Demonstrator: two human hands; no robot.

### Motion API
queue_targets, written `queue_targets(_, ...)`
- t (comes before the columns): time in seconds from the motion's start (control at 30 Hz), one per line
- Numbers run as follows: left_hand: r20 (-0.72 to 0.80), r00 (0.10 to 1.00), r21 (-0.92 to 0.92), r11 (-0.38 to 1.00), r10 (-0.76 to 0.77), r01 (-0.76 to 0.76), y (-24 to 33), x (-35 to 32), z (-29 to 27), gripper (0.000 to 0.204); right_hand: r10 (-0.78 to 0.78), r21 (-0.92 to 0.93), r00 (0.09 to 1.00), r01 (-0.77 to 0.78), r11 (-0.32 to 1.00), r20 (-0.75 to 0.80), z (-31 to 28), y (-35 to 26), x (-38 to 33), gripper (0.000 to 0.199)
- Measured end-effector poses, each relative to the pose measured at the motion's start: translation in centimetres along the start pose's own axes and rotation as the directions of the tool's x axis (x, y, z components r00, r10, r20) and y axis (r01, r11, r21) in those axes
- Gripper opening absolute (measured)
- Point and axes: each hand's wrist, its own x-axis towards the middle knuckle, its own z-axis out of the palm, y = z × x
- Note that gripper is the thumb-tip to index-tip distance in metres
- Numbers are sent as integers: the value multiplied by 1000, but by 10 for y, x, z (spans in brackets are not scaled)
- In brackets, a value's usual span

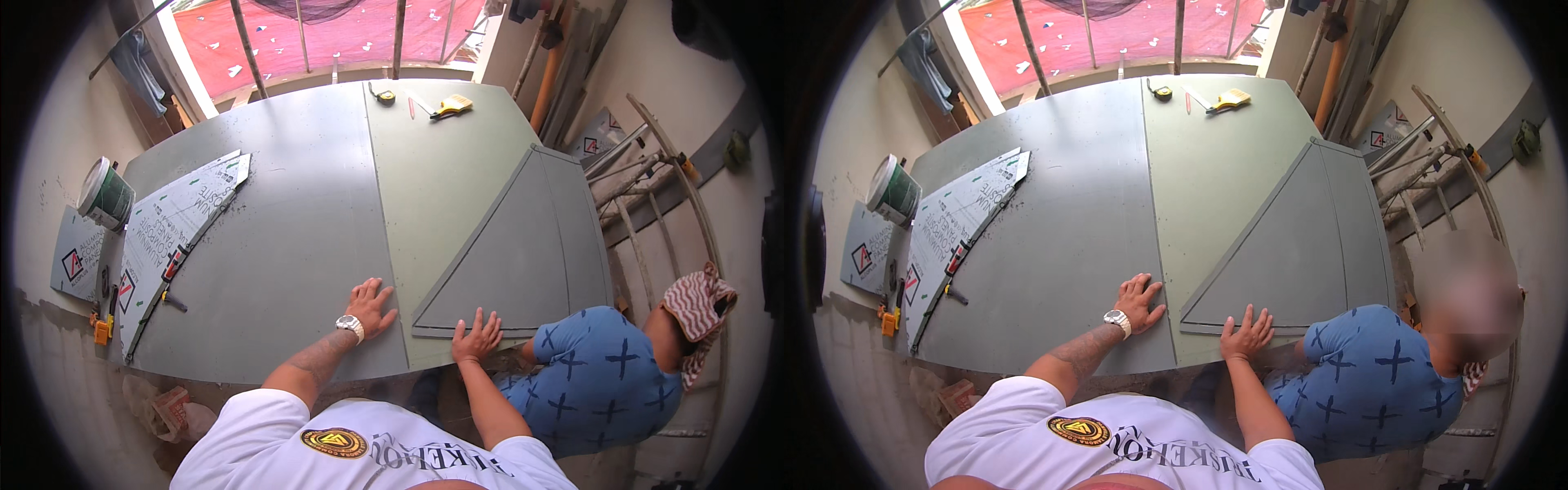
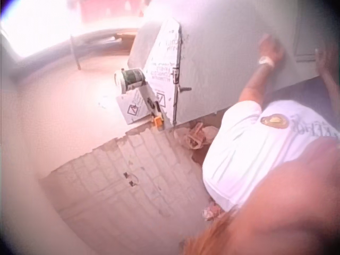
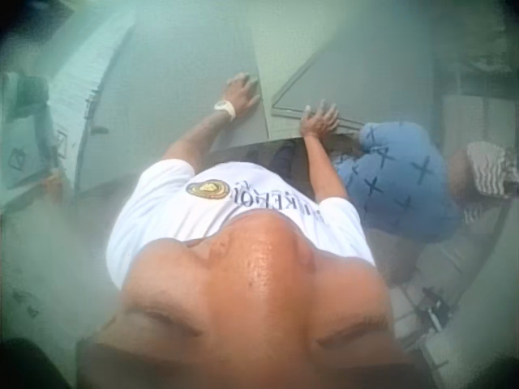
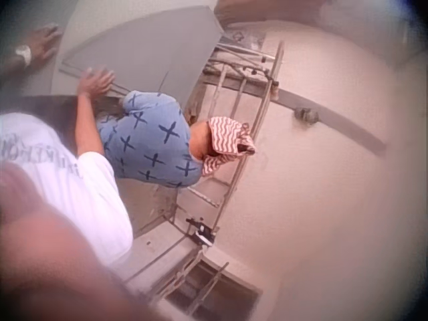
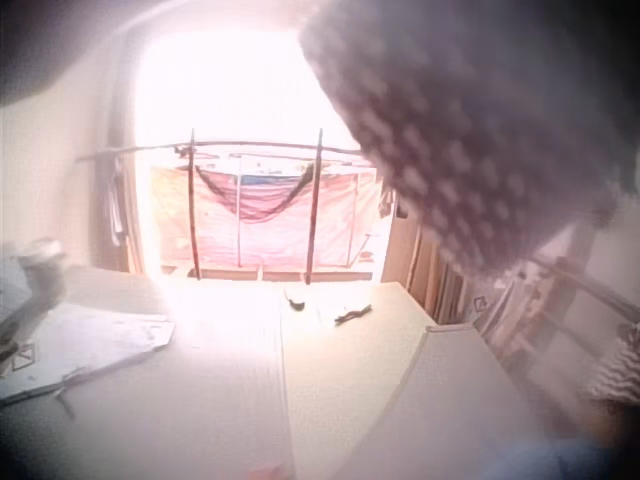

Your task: The person cleans a large gray panel with a brush and then positions it against an adjacent panel. A coworker uses shears to trim the panel edges. The person holds and aligns the panels while the coworker cuts.

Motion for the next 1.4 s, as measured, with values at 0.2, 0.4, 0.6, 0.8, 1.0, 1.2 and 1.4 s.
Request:
queue_targets(0.2, -6, 999, -3, 999, -39, 39, -13, -8, -7, 65, -50, -17, 998, 51, 999, 32, 8, -12, 2, 71)
queue_targets(0.4, -11, 1000, -27, 1000, -13, 13, -17, -8, -2, 64, -23, -59, 997, 27, 998, 71, 9, -12, 0, 70)
queue_targets(0.6, -79, 997, -46, 999, -10, 6, -23, -15, 4, 64, -52, -88, 996, 58, 994, 69, 14, -16, -2, 70)
queue_targets(0.8, -47, 999, -89, 996, 10, -15, -18, -5, 0, 62, -43, -95, 998, 47, 994, 47, 17, -6, -5, 69)
queue_targets(1.0, -55, 998, -38, 999, -37, 35, -4, 3, 8, 63, -14, -64, 996, 20, 998, 84, 24, 5, 5, 71)
queue_targets(1.2, -55, 998, 31, 999, -1, 3, -3, 7, 30, 62, 29, -47, 990, -23, 999, 136, 20, 10, 4, 73)
queue_targets(1.4, -32, 999, 72, 997, 5, -3, -2, 7, 33, 62, 48, -5, 987, -48, 999, 153, 23, 14, -1, 72)
